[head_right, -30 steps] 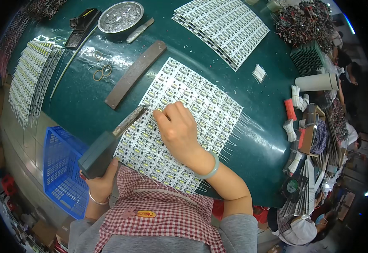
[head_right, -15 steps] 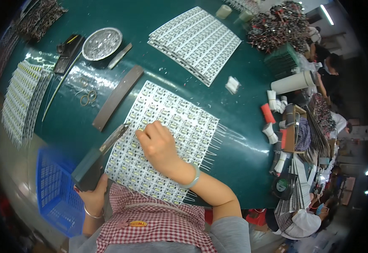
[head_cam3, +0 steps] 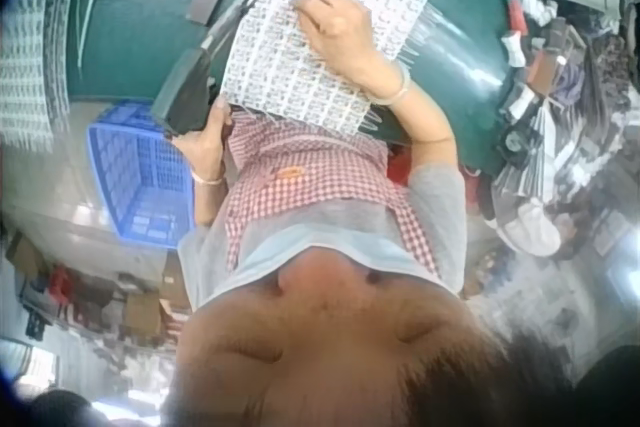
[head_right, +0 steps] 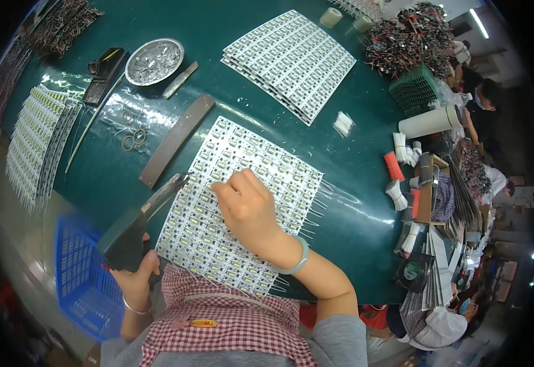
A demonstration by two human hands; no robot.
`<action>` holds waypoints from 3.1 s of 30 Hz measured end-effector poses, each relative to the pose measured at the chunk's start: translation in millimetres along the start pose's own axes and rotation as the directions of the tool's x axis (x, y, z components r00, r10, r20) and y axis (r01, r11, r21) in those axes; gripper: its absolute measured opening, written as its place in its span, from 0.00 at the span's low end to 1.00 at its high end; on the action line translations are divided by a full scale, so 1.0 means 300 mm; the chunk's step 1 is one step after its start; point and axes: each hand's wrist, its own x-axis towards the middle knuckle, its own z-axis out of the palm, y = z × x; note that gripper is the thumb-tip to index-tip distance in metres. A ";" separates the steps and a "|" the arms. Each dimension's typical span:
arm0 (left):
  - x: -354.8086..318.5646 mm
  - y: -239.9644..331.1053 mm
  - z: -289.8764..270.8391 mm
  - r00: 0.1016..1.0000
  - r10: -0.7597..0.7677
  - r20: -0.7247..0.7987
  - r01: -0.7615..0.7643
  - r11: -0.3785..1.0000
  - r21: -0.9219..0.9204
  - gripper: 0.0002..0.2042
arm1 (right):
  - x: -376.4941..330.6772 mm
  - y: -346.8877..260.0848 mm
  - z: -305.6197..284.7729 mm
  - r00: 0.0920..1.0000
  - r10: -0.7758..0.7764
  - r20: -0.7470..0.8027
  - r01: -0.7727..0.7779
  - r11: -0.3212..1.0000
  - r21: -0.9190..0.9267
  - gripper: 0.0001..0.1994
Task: The recorder is assembling, inspecting, and sorting LED panels at a factory assembly line workbench.
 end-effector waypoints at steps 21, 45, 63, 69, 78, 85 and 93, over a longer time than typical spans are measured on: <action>0.035 -0.011 0.027 0.924 0.362 0.123 -0.382 0.855 0.352 0.11 | -0.010 0.029 0.080 1.000 0.000 0.013 0.000 1.000 -0.016 0.09; 0.024 -0.023 0.024 0.890 0.439 0.122 -0.446 0.788 0.424 0.11 | -0.004 0.032 0.072 0.999 -0.012 0.045 0.013 1.000 -0.025 0.08; 0.058 0.020 0.047 0.881 0.452 0.139 -0.467 0.786 0.405 0.11 | 0.027 0.005 0.003 0.999 0.031 0.011 -0.031 0.999 0.015 0.08; 0.069 0.010 0.059 0.906 0.394 0.157 -0.423 0.823 0.379 0.11 | 0.010 0.037 0.069 0.999 0.047 0.006 -0.047 0.999 -0.007 0.09; 0.075 -0.003 0.061 0.925 0.341 0.167 -0.379 0.849 0.367 0.10 | 0.005 0.044 0.087 1.000 0.020 -0.009 -0.020 1.000 -0.021 0.07; 0.080 -0.013 0.057 0.921 0.337 0.196 -0.388 0.833 0.395 0.10 | 0.002 0.048 0.090 1.000 0.016 -0.010 -0.017 1.000 -0.017 0.08; 0.074 0.016 0.075 0.913 0.376 0.160 -0.409 0.821 0.398 0.10 | 0.000 0.048 0.094 1.000 -0.007 -0.020 0.006 0.999 -0.042 0.08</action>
